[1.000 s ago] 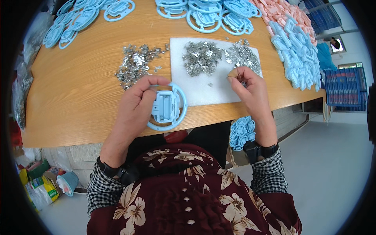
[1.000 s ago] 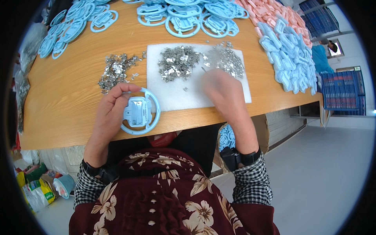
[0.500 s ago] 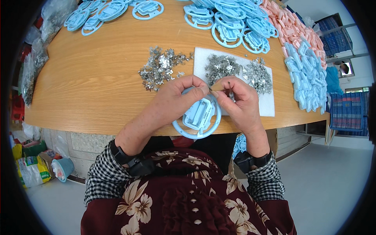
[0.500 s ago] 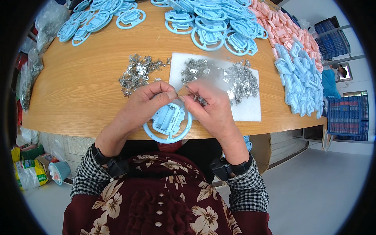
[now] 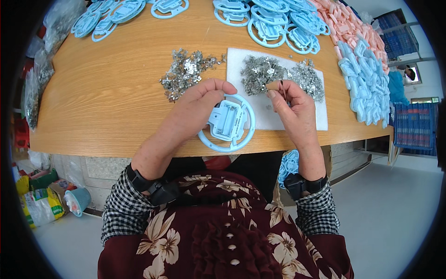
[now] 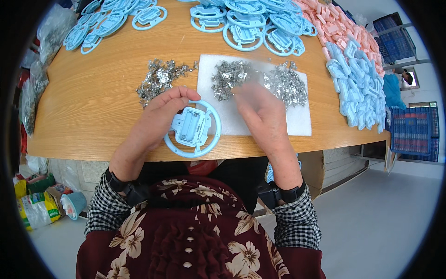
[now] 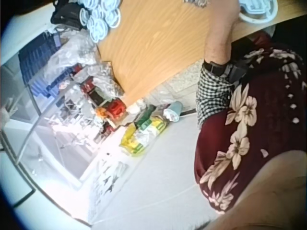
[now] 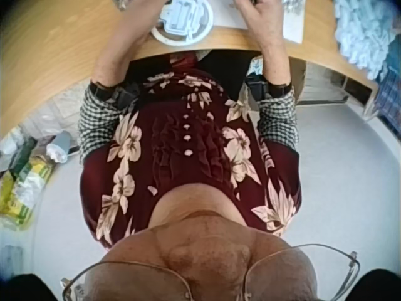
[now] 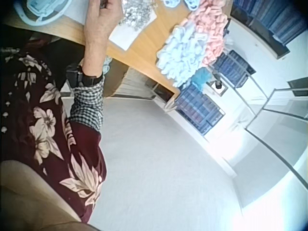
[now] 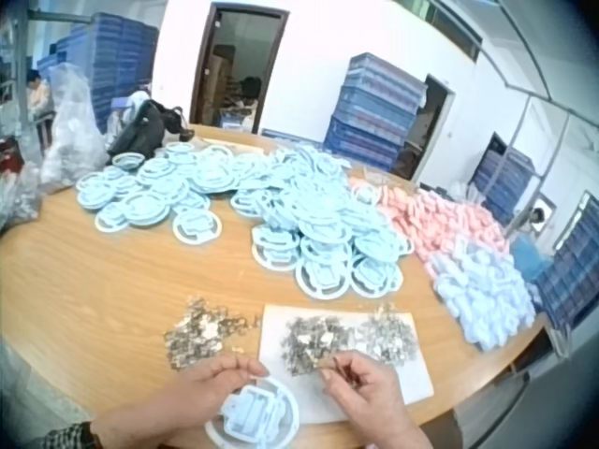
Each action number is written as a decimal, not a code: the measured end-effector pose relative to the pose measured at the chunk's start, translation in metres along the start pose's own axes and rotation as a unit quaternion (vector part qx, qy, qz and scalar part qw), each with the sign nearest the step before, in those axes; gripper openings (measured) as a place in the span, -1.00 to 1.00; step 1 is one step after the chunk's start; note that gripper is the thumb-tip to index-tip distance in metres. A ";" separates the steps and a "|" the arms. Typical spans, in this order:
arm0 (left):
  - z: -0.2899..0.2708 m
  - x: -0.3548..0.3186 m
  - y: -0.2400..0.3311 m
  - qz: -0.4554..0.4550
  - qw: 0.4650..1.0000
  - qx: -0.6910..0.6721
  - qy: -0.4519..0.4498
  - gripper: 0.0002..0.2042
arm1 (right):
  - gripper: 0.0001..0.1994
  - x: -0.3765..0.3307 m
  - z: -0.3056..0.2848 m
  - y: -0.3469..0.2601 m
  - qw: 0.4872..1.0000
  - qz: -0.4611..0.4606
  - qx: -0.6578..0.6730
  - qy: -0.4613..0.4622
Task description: Assembling small metal components onto circular blue plastic parts at a workshop table.
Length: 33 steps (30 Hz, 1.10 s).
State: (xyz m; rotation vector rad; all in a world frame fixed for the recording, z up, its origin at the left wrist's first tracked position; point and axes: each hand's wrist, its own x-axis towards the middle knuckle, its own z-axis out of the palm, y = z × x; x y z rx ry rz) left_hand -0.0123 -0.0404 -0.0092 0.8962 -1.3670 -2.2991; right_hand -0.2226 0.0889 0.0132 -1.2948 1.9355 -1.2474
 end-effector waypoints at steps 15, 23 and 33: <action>-0.030 -0.015 0.027 0.042 0.956 -0.287 0.041 -0.72 | -0.83 -0.006 0.032 -0.017 0.982 -0.082 -0.138 -0.096; -0.035 -0.045 0.015 0.033 0.986 -0.108 0.122 -0.84 | -0.91 -0.003 0.072 -0.035 0.918 -0.201 -0.331 -0.090; -0.039 -0.046 0.012 0.041 0.987 -0.091 0.123 -0.83 | -0.90 -0.008 0.066 -0.032 0.897 -0.251 -0.354 -0.079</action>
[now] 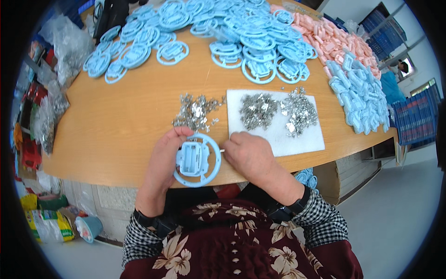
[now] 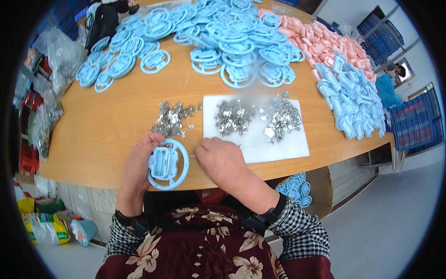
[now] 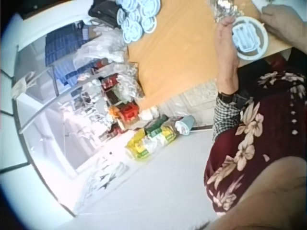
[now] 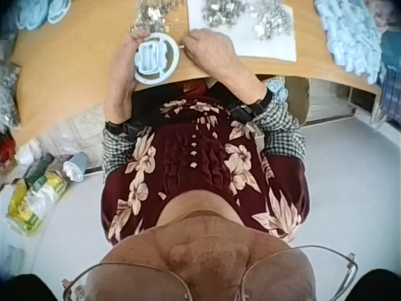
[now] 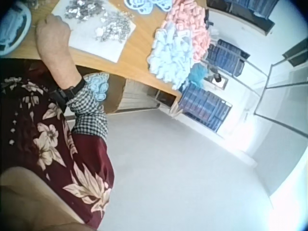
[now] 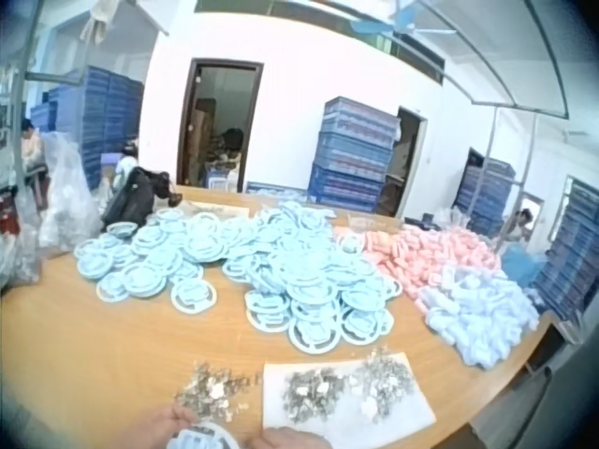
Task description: Assembling small metal components onto circular blue plastic parts at a workshop table.
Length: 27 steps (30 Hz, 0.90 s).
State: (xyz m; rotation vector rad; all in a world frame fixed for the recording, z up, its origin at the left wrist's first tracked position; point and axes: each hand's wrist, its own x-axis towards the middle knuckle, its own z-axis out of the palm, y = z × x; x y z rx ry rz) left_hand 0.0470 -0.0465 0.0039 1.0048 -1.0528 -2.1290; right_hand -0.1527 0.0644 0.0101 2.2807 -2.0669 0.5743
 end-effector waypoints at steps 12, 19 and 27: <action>0.007 -0.007 -0.004 0.016 1.000 0.018 0.006 -0.84 | -0.67 -0.028 -0.022 -0.017 0.990 -0.094 0.062 -0.082; -0.011 -0.018 -0.002 0.047 0.997 0.048 0.047 -0.74 | -0.78 -0.051 0.008 -0.027 0.959 -0.256 0.123 0.015; 0.006 -0.019 -0.001 -0.028 0.983 0.137 -0.116 -0.75 | -0.90 -0.025 -0.035 -0.009 0.917 0.137 0.373 0.023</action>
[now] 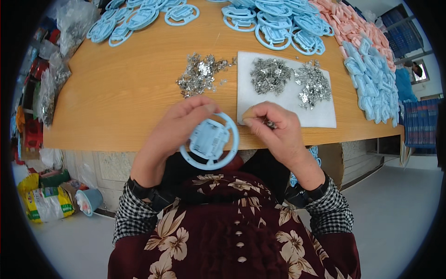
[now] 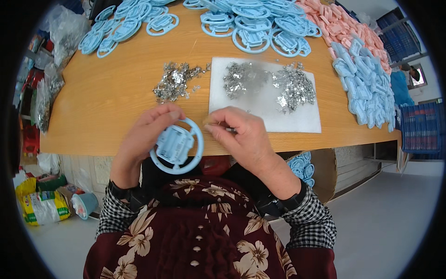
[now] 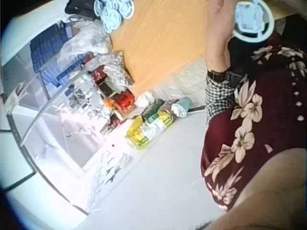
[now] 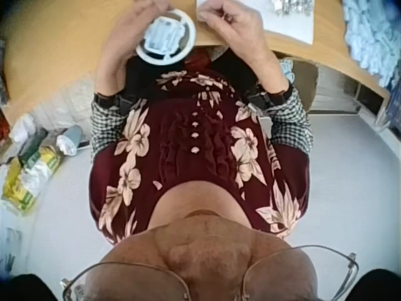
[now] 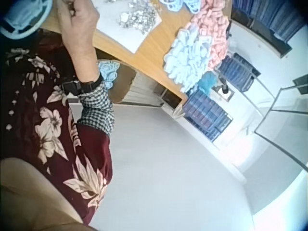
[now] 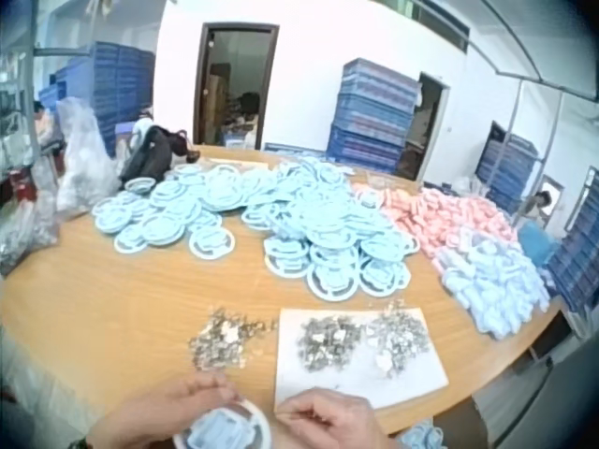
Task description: Assembling small metal components onto circular blue plastic parts at a workshop table.
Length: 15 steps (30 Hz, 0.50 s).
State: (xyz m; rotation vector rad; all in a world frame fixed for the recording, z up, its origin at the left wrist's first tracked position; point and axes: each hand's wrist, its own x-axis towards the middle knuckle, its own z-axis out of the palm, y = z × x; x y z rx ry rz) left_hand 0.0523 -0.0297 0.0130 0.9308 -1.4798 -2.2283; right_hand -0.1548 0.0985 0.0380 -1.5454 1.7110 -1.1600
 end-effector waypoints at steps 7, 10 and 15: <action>0.030 0.014 -0.004 0.000 0.998 0.005 -0.069 -0.73 | -0.87 0.009 -0.004 0.005 0.986 -0.138 -0.090 0.006; 0.031 0.018 -0.009 0.029 0.997 0.003 -0.071 -0.73 | -0.83 0.010 -0.006 0.007 0.991 -0.103 -0.086 0.009; 0.032 0.024 -0.011 0.059 0.992 0.089 -0.067 -0.76 | -0.69 0.011 -0.006 0.010 0.999 -0.014 -0.030 0.014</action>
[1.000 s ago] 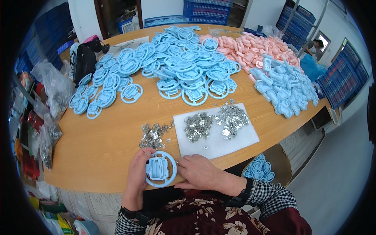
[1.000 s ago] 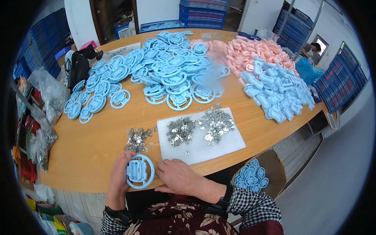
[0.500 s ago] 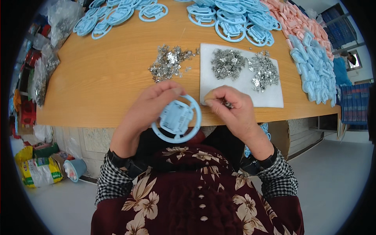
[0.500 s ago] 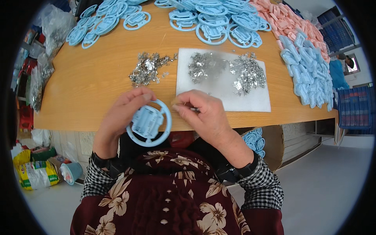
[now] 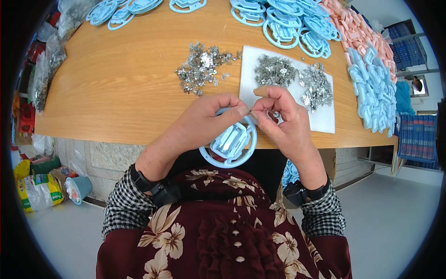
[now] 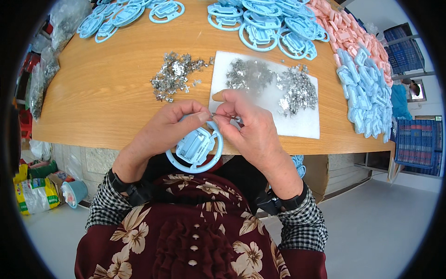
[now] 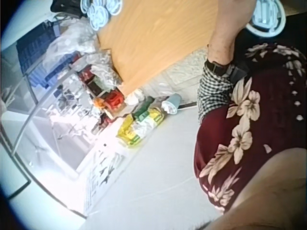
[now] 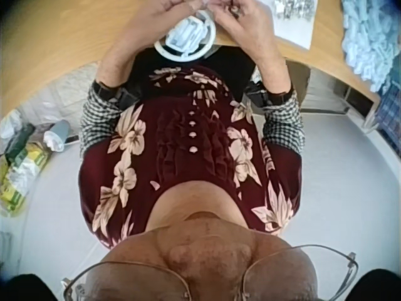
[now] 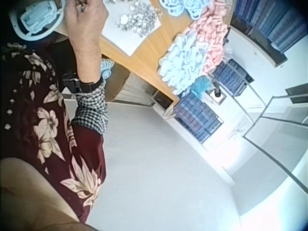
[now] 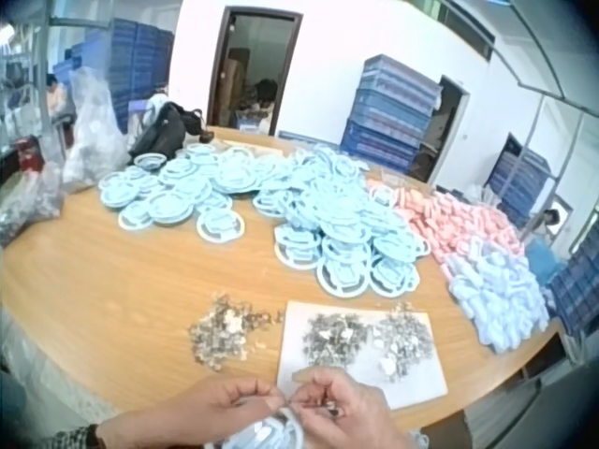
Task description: Assembling small metal components onto circular blue plastic parts at a workshop table.
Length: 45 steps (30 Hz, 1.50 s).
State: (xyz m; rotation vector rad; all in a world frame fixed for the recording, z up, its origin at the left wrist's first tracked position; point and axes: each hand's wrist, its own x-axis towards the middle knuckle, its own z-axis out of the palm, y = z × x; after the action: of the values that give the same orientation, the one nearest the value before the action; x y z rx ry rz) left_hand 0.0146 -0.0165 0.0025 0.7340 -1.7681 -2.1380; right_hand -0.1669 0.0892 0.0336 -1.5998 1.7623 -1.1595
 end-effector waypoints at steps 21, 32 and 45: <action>0.001 0.002 0.007 0.002 0.999 0.014 -0.037 -0.83 | -0.80 0.001 -0.016 0.001 0.977 0.160 0.114 -0.089; -0.002 0.018 -0.003 0.084 0.981 0.166 0.053 -0.75 | -0.88 0.005 -0.014 -0.005 0.993 0.064 -0.044 -0.086; -0.002 0.022 -0.005 0.080 0.977 0.190 0.052 -0.75 | -0.89 0.009 0.008 -0.023 0.960 -0.046 -0.266 -0.072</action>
State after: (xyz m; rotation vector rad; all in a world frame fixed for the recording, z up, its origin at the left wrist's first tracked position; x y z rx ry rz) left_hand -0.0019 -0.0278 -0.0072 0.7442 -2.1248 -1.6482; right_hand -0.1492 0.0792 0.0500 -2.0268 2.0270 -0.6053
